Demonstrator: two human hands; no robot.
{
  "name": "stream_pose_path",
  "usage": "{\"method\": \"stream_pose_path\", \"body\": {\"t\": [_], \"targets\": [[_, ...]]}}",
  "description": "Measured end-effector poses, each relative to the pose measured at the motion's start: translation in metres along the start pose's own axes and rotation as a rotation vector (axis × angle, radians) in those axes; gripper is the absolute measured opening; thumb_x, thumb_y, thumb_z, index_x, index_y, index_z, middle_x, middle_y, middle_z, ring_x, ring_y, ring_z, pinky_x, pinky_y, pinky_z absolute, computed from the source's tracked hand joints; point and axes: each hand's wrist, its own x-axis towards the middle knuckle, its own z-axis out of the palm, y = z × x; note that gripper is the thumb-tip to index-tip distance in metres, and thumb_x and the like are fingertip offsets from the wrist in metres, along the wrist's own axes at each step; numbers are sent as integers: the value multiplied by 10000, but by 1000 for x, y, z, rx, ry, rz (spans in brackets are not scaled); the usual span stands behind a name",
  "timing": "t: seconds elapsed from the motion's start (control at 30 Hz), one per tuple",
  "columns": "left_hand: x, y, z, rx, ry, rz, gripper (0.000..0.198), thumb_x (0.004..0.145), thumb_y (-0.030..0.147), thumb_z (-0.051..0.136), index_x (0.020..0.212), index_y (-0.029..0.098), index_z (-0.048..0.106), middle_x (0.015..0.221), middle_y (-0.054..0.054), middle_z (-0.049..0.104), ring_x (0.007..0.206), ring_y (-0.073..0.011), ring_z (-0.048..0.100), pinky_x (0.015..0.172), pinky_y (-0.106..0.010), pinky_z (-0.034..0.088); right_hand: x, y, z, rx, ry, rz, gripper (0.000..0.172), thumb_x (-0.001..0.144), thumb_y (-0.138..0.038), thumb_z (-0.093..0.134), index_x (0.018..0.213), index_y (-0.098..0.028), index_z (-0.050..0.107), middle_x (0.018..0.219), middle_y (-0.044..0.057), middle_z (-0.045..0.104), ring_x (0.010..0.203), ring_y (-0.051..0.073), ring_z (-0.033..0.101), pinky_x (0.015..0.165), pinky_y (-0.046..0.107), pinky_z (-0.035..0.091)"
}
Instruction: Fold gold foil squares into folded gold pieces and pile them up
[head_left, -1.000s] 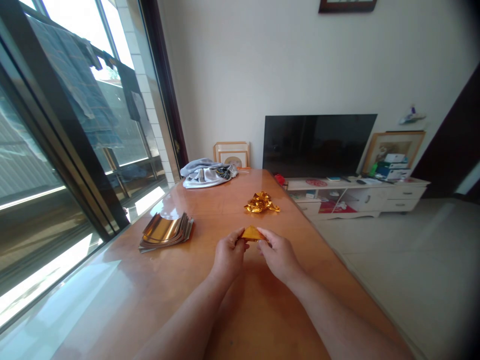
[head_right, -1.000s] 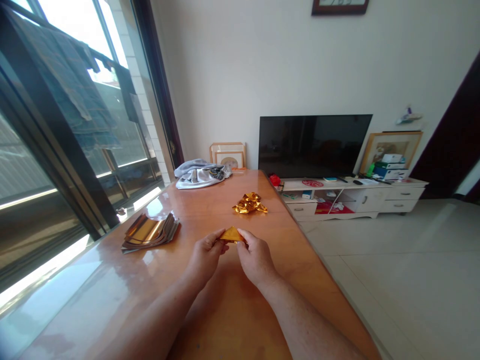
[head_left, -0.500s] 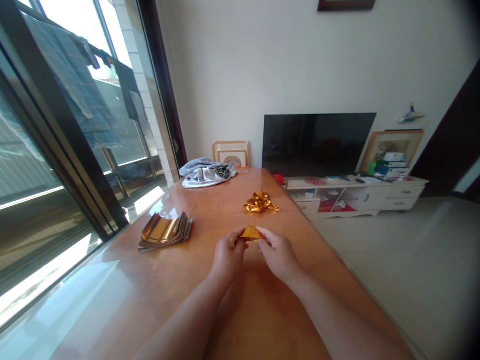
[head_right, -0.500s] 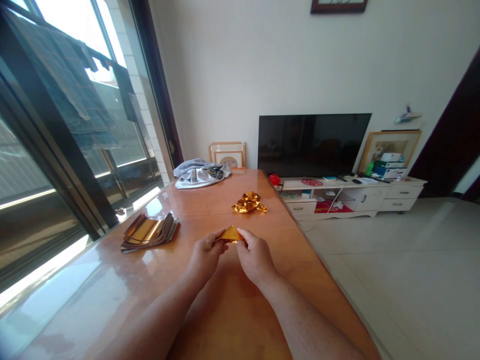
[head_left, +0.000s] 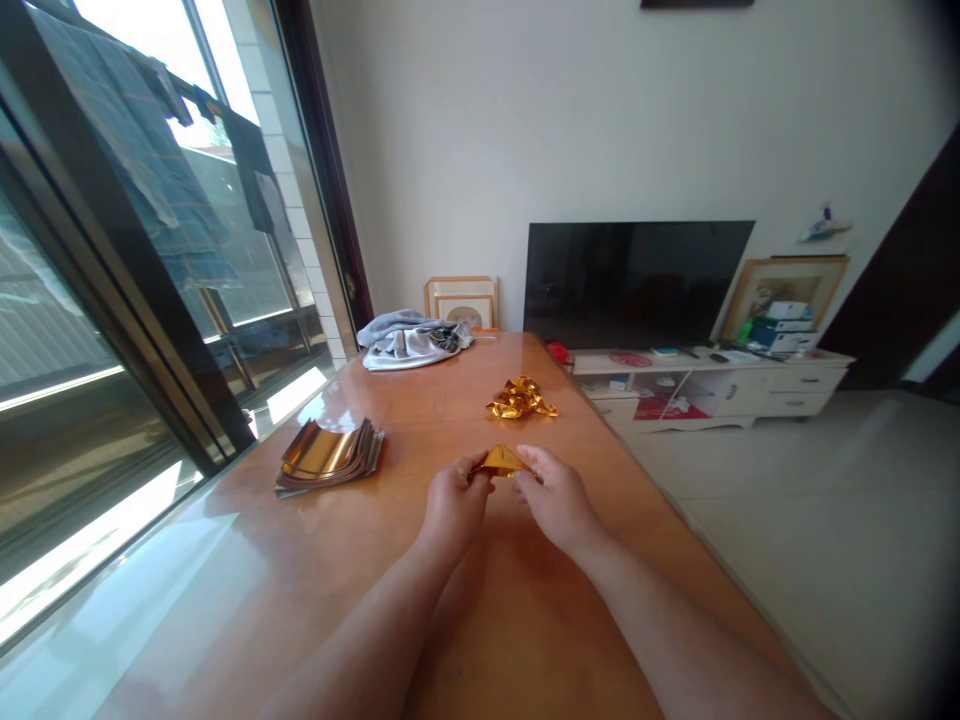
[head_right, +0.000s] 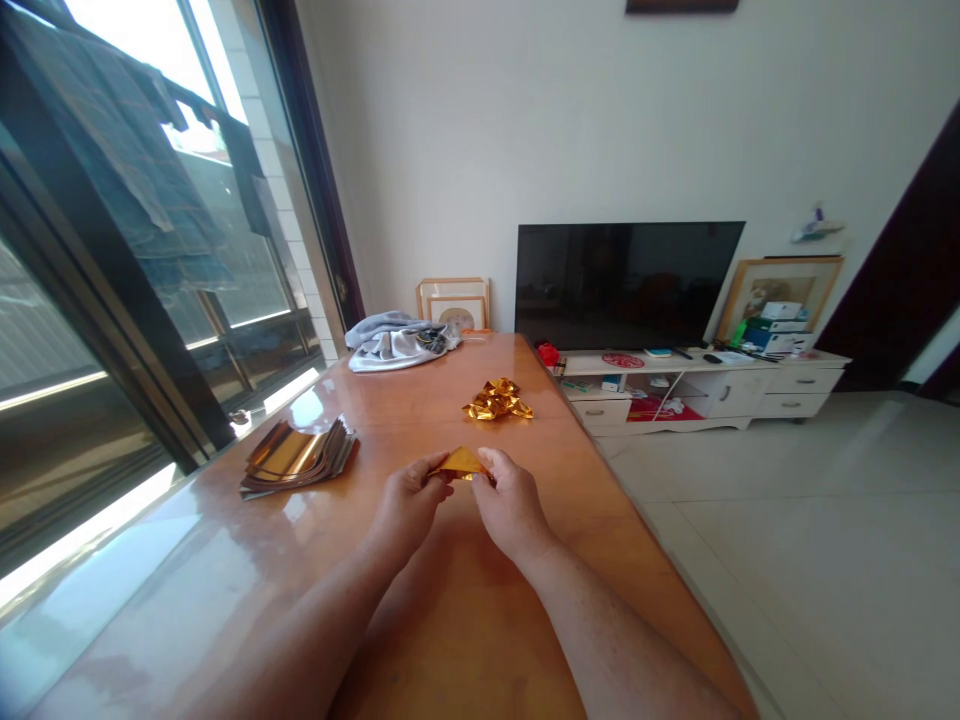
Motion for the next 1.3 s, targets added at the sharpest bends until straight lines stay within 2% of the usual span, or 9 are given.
{"method": "stream_pose_path", "body": {"t": [0.1, 0.2, 0.7, 0.83, 1.07, 1.3], "targets": [[0, 0, 0, 12, 10, -2, 426, 840, 190, 548, 1242, 164, 685, 1025, -76, 768, 774, -165, 703, 741, -267, 545, 1, 4, -1, -12, 24, 92, 197, 863, -318, 552, 987, -180, 617, 744, 29, 722, 618, 171, 658, 584, 271, 504], [0, 0, 0, 42, 13, -6, 448, 818, 167, 540, 1241, 164, 688, 1014, -74, 768, 793, -175, 703, 742, -270, 539, 0, 3, -3, -37, 8, 89, 144, 869, -328, 538, 872, -198, 600, 702, 17, 703, 577, 160, 627, 543, 254, 462], [4, -1, -6, 159, 6, -66, 485, 773, 131, 538, 1226, 147, 709, 872, -78, 768, 776, -189, 696, 713, -268, 512, -8, -8, -5, -291, -17, -81, 132, 872, -272, 521, 839, -224, 639, 643, -8, 647, 575, 159, 568, 524, 243, 344], [5, -1, -6, 147, 29, -73, 478, 751, 115, 557, 1198, 144, 723, 864, -80, 770, 752, -189, 695, 728, -279, 517, -8, -12, -6, -299, -25, -83, 140, 867, -259, 524, 854, -219, 657, 640, -8, 651, 575, 159, 578, 525, 246, 338], [5, -4, -4, 80, 23, -76, 498, 735, 93, 569, 1212, 126, 707, 981, -103, 771, 766, -174, 695, 733, -262, 525, -6, -11, -8, -334, -15, -73, 172, 870, -244, 515, 885, -221, 685, 688, 5, 685, 628, 171, 617, 568, 250, 369], [5, -3, -5, 54, 32, -88, 449, 722, 79, 592, 1138, 141, 751, 921, -95, 779, 791, -197, 700, 731, -266, 534, -8, -14, -7, -438, -40, -94, 181, 864, -211, 516, 885, -216, 696, 707, 21, 695, 636, 172, 620, 560, 247, 350]]}}
